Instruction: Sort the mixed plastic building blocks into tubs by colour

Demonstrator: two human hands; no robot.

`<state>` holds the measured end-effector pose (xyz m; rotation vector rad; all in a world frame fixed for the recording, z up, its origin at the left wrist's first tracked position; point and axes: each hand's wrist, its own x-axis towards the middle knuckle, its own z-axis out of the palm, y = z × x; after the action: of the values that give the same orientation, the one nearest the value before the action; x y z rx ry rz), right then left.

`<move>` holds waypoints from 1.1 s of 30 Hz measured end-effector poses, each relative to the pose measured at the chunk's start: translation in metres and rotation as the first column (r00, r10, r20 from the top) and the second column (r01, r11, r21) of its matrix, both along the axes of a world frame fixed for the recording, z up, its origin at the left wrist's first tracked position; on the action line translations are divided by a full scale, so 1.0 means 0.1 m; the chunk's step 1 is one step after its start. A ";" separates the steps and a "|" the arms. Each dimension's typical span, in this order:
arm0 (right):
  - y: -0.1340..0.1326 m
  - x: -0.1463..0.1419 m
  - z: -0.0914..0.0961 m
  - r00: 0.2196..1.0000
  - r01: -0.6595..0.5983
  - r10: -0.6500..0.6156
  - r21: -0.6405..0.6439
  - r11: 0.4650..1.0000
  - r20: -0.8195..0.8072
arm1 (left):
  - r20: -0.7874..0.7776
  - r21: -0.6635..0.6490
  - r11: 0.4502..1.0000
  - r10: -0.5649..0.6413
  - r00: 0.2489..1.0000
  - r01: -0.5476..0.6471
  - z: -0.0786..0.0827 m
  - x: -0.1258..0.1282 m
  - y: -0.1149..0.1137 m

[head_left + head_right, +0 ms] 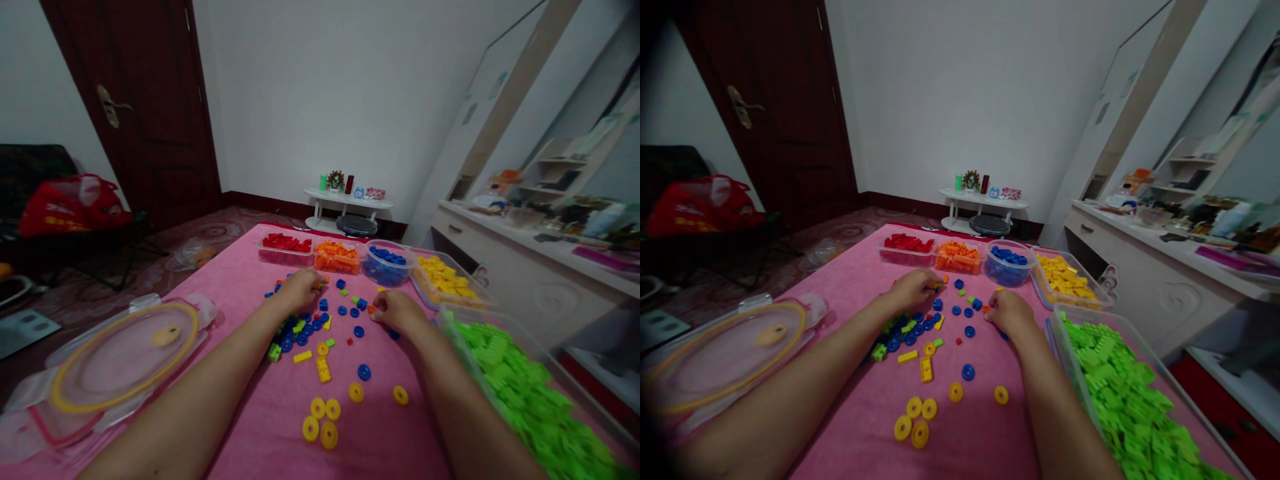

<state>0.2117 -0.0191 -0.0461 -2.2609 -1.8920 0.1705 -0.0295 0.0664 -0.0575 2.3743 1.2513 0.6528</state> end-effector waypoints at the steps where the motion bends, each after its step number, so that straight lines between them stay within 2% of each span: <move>1: 0.00 0.00 -0.01 1.000 0.000 0.000 -0.007 1.000 -0.001 | -0.020 0.011 1.000 -0.014 1.000 0.014 0.01 0.00 -0.01; 3: 0.01 -0.02 -0.02 0.999 0.027 -0.027 -0.014 1.000 0.022 | -0.064 0.043 0.997 -0.055 0.996 0.057 0.03 -0.01 -0.01; 7: 0.06 -0.15 0.08 0.998 0.034 -0.037 0.053 0.998 0.058 | -0.028 0.053 0.998 0.017 0.999 -0.016 0.10 -0.07 0.05; 10: 0.23 -0.36 0.15 0.998 -0.043 0.034 0.154 0.987 0.061 | 0.038 0.041 0.993 0.113 0.993 -0.114 0.11 -0.15 0.13; 13: 0.50 -0.63 0.16 0.980 -0.170 0.143 0.218 0.961 0.136 | 0.079 0.035 0.978 0.204 0.976 -0.207 0.08 -0.23 0.21; 16: 0.76 -0.85 0.13 0.947 -0.258 0.211 0.181 0.949 0.242 | 0.116 0.030 0.969 0.239 0.964 -0.244 0.05 -0.28 0.27; 20: 0.94 -1.04 0.05 0.937 -0.248 0.205 0.128 0.960 0.283 | 0.129 0.005 0.965 0.261 0.957 -0.264 0.07 -0.30 0.27; 27: 0.83 -1.13 -0.06 0.913 -0.347 0.305 0.121 0.930 0.272 | 0.153 -0.017 0.960 0.280 0.948 -0.280 0.13 -0.29 0.24; 30: 0.82 -1.06 0.08 0.919 -0.377 0.339 0.205 0.903 0.200 | 0.192 -0.013 0.959 0.281 0.940 -0.284 0.15 -0.30 0.24; 33: 1.00 -0.92 0.36 0.959 -0.245 0.281 0.415 0.876 -0.026 | 0.222 -0.010 0.954 0.294 0.930 -0.299 0.16 -0.30 0.23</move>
<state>0.1194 0.0805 -0.0097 -1.6953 -1.9644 -0.0860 -0.0599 0.0894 -0.0411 2.0758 1.5202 0.9990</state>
